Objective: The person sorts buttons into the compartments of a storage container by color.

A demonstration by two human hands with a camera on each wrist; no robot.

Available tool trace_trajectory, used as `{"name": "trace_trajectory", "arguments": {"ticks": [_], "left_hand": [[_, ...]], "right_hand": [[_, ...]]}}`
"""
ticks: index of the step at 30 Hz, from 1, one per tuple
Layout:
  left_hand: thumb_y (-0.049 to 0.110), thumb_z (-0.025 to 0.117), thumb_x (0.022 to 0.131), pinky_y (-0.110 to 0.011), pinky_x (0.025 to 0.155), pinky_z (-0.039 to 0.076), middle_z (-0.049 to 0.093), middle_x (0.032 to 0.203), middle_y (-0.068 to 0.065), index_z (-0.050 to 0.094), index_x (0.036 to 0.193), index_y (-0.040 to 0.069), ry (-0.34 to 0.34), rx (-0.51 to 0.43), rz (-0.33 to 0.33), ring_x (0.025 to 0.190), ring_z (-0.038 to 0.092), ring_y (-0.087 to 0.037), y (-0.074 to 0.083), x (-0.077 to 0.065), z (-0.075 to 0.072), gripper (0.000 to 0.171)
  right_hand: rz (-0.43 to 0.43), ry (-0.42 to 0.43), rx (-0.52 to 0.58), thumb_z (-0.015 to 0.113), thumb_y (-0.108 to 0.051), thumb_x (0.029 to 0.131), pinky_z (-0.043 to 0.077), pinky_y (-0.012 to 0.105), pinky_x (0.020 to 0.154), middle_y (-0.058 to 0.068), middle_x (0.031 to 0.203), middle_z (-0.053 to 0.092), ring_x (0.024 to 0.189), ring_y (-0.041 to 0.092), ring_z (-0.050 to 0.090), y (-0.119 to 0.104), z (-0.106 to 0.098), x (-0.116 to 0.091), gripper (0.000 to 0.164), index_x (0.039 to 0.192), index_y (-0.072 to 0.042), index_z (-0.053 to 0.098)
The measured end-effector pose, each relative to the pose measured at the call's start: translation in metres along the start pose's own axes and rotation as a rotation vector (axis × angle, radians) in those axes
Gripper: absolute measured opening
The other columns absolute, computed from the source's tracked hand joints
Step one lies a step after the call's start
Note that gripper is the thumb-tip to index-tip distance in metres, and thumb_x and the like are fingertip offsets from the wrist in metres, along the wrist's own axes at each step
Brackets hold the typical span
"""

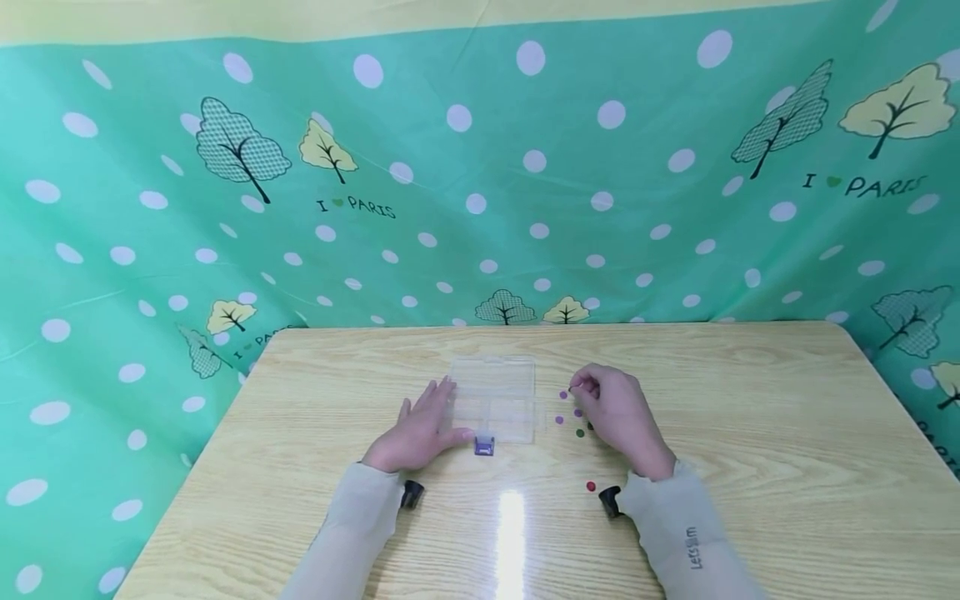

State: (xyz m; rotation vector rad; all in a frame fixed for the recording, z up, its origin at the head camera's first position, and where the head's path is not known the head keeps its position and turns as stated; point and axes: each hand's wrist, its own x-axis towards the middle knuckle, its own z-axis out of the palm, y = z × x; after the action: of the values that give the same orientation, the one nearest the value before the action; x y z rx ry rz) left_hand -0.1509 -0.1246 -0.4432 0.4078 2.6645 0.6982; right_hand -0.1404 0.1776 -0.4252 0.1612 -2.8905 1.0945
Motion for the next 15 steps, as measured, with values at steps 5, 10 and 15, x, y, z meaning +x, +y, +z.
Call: {"name": "trace_trajectory", "arguments": {"ticks": [5, 10, 15], "left_hand": [[0.049, 0.062, 0.096, -0.063, 0.119, -0.001, 0.009, 0.168, -0.013, 0.019, 0.159, 0.001, 0.002, 0.008, 0.01, 0.154, 0.002, -0.032, -0.001, 0.0, 0.0, 0.091], [0.05, 0.062, 0.095, -0.063, 0.119, -0.001, 0.009, 0.168, -0.014, 0.019, 0.159, 0.001, 0.008, 0.001, 0.01, 0.154, 0.002, -0.033, 0.0, -0.001, 0.0, 0.091], [0.05, 0.061, 0.096, -0.063, 0.118, -0.001, 0.009, 0.168, -0.015, 0.019, 0.159, 0.001, 0.009, 0.008, 0.014, 0.154, 0.002, -0.034, 0.0, -0.002, 0.0, 0.09]], "right_hand": [[0.007, 0.007, 0.021, 0.063, -0.007, 0.098, 0.043, 0.028, 0.056, 0.003, 0.081, 0.061, 0.068, 0.017, 0.05, -0.008, 0.003, 0.0, 0.008, 0.099, -0.004, 0.07], [0.002, 0.02, 0.028, 0.062, -0.005, 0.097, 0.044, 0.028, 0.056, 0.004, 0.08, 0.061, 0.068, 0.018, 0.05, -0.015, 0.005, 0.001, 0.008, 0.097, -0.004, 0.07], [-0.004, 0.029, 0.04, 0.064, -0.006, 0.097, 0.044, 0.028, 0.058, 0.003, 0.081, 0.061, 0.069, 0.018, 0.05, -0.017, 0.009, 0.001, 0.007, 0.096, -0.005, 0.07]]}}
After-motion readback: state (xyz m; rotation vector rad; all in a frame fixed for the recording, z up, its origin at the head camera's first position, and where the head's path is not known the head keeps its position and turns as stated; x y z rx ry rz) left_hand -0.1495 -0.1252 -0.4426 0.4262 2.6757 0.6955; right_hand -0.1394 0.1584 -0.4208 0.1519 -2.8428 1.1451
